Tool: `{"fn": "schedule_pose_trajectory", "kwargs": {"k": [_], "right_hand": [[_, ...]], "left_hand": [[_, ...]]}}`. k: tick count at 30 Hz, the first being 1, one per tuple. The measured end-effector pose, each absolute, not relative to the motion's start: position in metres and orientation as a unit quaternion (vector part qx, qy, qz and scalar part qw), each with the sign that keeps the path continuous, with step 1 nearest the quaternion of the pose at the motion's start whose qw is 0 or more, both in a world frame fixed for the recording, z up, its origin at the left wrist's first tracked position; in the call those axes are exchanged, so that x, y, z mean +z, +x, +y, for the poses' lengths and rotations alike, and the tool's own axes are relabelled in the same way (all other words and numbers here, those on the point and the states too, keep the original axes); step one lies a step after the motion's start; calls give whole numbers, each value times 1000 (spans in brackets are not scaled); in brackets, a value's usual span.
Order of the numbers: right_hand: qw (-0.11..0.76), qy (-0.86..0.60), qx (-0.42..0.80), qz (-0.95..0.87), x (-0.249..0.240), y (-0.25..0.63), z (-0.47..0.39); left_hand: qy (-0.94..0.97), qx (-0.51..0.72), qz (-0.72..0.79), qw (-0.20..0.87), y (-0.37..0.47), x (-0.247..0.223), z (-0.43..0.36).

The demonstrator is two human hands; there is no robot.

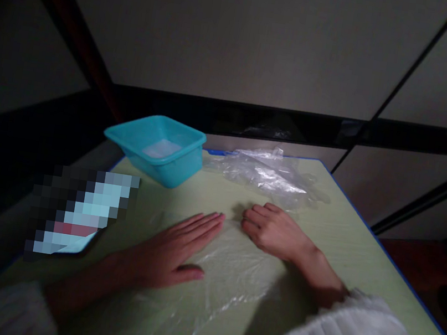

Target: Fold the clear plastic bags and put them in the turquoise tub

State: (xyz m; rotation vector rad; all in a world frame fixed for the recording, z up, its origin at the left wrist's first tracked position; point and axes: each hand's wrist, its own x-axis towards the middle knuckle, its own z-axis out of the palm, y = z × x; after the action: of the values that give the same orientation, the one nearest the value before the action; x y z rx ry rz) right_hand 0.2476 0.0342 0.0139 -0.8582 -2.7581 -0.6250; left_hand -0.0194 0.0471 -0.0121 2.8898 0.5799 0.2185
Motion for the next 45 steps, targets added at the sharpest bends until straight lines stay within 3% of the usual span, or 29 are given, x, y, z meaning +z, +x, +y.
{"fn": "schedule_pose_trajectory", "kwargs": {"k": [9,18,28,34,42,45], "right_hand": [[123,-316,-257,-905,8,270,45],[60,-381,-121,-915,22,278,36],[125,-369,-28,-920,23,261,31],[113,-312,62,-941,24,243,21],[80,-332,58,-938,27,245,21],[107,-347,26,-931,24,242,18]], "left_hand": [[974,52,200,94,-21,-11,46],[973,89,194,90,-19,-11,46],[967,101,211,100,-19,-3,47],[966,111,211,102,-20,-2,51],[966,147,190,96,-20,3,51],[962,170,194,89,-20,2,51]]}}
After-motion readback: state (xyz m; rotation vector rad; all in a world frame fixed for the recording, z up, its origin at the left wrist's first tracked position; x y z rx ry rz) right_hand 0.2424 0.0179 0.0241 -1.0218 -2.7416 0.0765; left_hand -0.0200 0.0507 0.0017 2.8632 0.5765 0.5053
